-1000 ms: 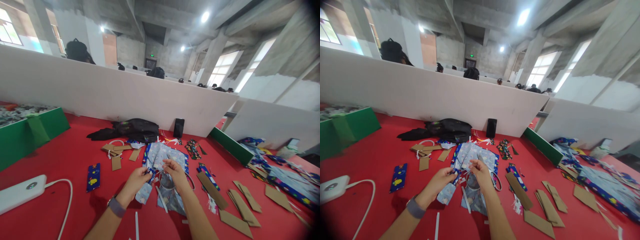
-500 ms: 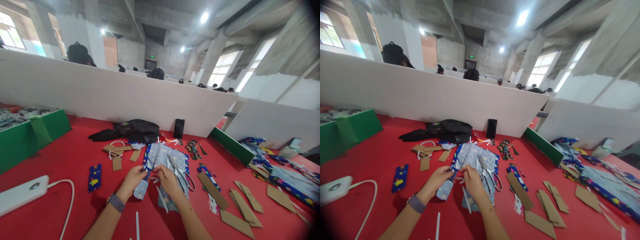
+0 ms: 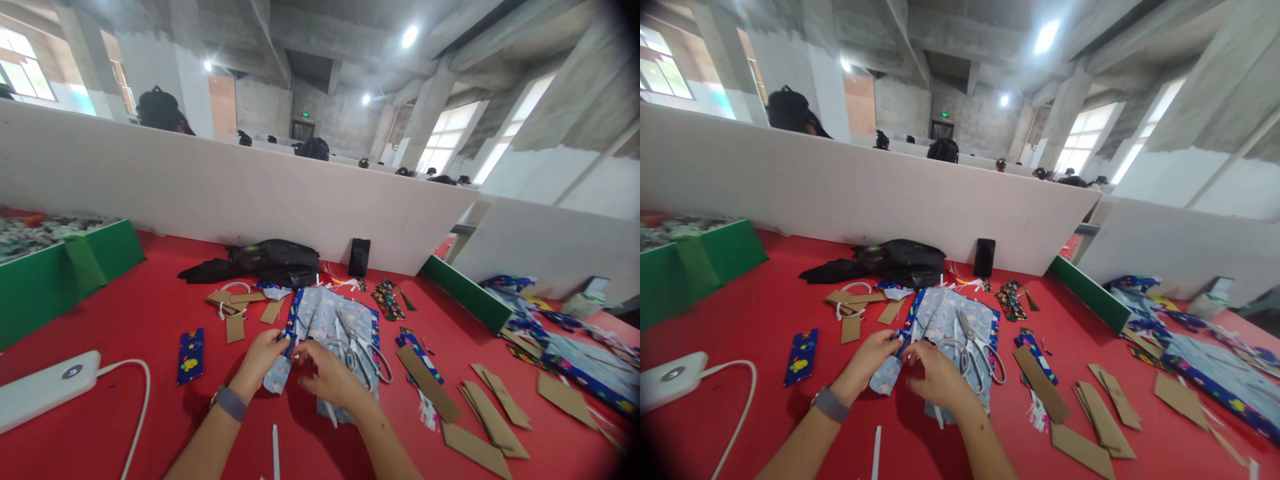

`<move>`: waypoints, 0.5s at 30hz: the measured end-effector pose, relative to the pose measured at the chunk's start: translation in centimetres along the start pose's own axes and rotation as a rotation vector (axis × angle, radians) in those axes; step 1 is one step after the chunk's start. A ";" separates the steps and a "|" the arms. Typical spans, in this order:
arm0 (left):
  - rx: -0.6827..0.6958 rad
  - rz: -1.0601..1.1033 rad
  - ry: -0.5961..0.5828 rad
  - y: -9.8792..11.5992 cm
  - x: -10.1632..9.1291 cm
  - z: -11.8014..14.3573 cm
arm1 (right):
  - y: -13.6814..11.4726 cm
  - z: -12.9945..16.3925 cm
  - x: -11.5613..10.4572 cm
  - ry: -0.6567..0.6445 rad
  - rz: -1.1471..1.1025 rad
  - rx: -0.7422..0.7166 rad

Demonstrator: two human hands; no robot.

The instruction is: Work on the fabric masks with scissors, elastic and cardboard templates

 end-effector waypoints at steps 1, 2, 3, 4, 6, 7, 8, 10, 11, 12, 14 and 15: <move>-0.005 0.001 -0.006 0.0 0.1 0.0 | 0.3 -0.1 -0.4 0.011 0.002 0.015; -0.012 0.002 -0.014 0.0 0.2 0.1 | 0.8 -0.2 -1.2 0.054 0.019 0.047; -0.020 0.002 -0.023 -0.1 0.3 0.1 | 1.7 -0.3 -2.3 0.120 0.050 0.092; -0.027 0.000 -0.030 -0.1 0.4 0.1 | 2.5 -0.3 -3.7 0.211 0.103 0.132; -0.035 -0.003 -0.038 -0.2 0.7 0.1 | 4.1 0.1 -6.5 0.384 0.259 0.194; -0.035 -0.005 -0.039 -0.2 0.7 0.1 | 4.7 0.2 -7.2 0.417 0.339 0.201; -0.035 -0.005 -0.039 -0.2 0.8 0.1 | 5.2 0.3 -7.6 0.420 0.439 0.208; -0.035 -0.003 -0.036 -0.2 0.8 0.1 | 6.1 0.4 -7.5 0.373 0.630 0.241; -0.034 -0.001 -0.035 -0.1 0.8 0.1 | 6.3 0.4 -7.3 0.339 0.702 0.253; -0.033 0.002 -0.034 -0.1 0.8 0.2 | 6.3 0.5 -7.0 0.311 0.750 0.257; -0.033 0.007 -0.034 0.0 0.8 0.3 | 5.7 0.4 -6.7 0.286 0.769 0.236; -0.034 0.012 -0.035 0.1 0.9 0.4 | 5.2 0.4 -6.7 0.284 0.735 0.215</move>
Point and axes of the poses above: each hand's wrist, its own z-axis away from the middle knuckle, its own x-axis out of the palm, y = z × x, the point moved 10 cm from there along -z, towards the middle knuckle, and after that the axes turned 7 degrees about y, right-handed, at the moved point
